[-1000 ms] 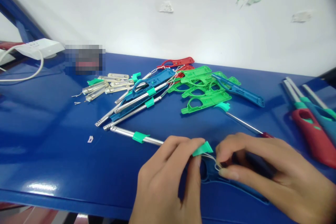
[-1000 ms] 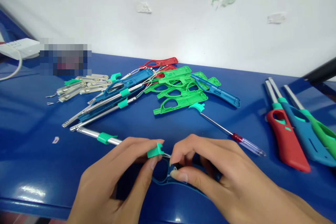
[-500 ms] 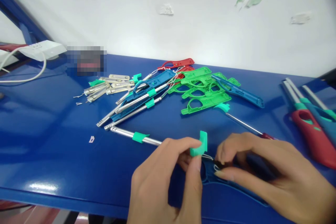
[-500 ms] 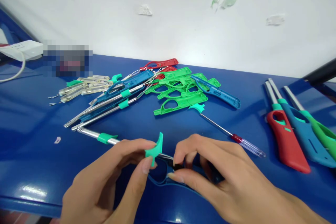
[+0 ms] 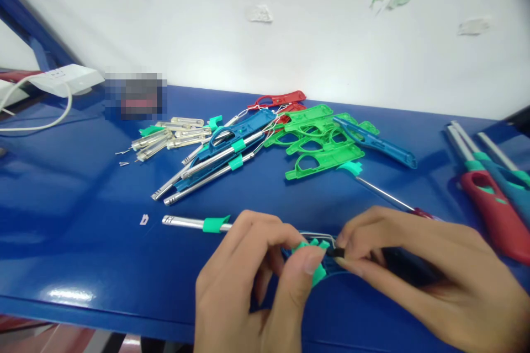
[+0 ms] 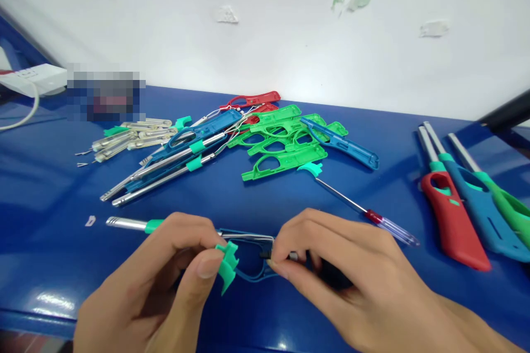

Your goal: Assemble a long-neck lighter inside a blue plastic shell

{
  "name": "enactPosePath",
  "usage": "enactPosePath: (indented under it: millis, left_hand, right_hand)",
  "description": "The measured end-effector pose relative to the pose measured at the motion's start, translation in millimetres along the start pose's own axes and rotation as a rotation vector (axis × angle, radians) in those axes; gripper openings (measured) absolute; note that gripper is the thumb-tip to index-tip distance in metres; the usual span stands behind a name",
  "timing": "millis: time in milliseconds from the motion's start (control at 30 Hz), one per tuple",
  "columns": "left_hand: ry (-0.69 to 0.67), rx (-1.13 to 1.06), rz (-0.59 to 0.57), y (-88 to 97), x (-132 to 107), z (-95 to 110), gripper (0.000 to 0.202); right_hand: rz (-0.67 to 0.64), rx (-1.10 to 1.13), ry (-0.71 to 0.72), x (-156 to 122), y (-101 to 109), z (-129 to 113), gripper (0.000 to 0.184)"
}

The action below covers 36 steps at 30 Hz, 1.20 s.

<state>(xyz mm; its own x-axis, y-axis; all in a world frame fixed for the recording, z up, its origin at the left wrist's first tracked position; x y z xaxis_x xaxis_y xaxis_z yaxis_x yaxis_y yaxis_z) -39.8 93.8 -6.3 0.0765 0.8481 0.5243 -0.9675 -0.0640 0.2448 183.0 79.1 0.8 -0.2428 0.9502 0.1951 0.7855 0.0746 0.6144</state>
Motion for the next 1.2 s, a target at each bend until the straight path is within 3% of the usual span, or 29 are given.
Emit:
enactPosePath:
  millis: [133,267,400,467,533,700,833,967,1200]
  left_hand:
    - [0.107,0.014,-0.023,-3.9,-7.7,-9.4,0.026]
    - [0.105,0.033,-0.022,-3.1,-11.2,-11.0,0.009]
    - [0.027,0.087,-0.028,-3.9,-10.2,-3.1,0.033]
    - [-0.011,0.054,-0.039,-7.5,-9.0,1.7,0.036]
    - [-0.021,0.009,-0.052,-11.8,-8.2,3.4,0.034]
    - [-0.008,0.021,-0.09,-17.2,-9.9,2.2,0.03]
    - [-0.086,0.143,-0.097,-12.0,-14.2,5.2,0.03]
    - [-0.212,0.285,-0.194,-19.3,-19.1,7.0,0.035]
    - [-0.053,0.218,-0.015,-6.6,-15.4,-0.8,0.029]
  right_hand:
    - [0.0,-0.026,0.029,-0.8,0.5,-3.5,0.022]
    - [-0.013,-0.034,0.019,1.7,0.1,-2.8,0.033]
    - [0.0,-0.016,-0.003,1.0,1.4,1.9,0.024]
    - [0.012,-0.027,-0.061,-7.5,1.2,11.9,0.024]
    - [0.017,-0.052,-0.118,-22.3,-0.2,24.3,0.036]
    - [0.011,-0.071,-0.148,-51.8,-2.7,41.9,0.049]
    - [0.016,-0.065,-0.162,-32.8,-0.8,34.9,0.043]
    - [0.026,-0.003,-0.112,-1.8,1.7,13.5,0.02]
    - [0.023,0.035,-0.073,4.2,-0.3,4.8,0.015]
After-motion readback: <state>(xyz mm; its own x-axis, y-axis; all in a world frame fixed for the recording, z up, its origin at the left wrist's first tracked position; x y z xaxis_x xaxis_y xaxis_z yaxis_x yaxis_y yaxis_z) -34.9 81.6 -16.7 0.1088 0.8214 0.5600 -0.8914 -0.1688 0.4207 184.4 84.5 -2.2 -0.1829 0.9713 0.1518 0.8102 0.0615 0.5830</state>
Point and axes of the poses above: each hand's wrist, its own x-axis towards the middle knuckle, its own y-axis out of the back of the hand, z = x × y, the point moved 9 cm from there along x, towards the middle knuckle, and after that the axes turned 9 degrees about -y, right-handed, at the moved point
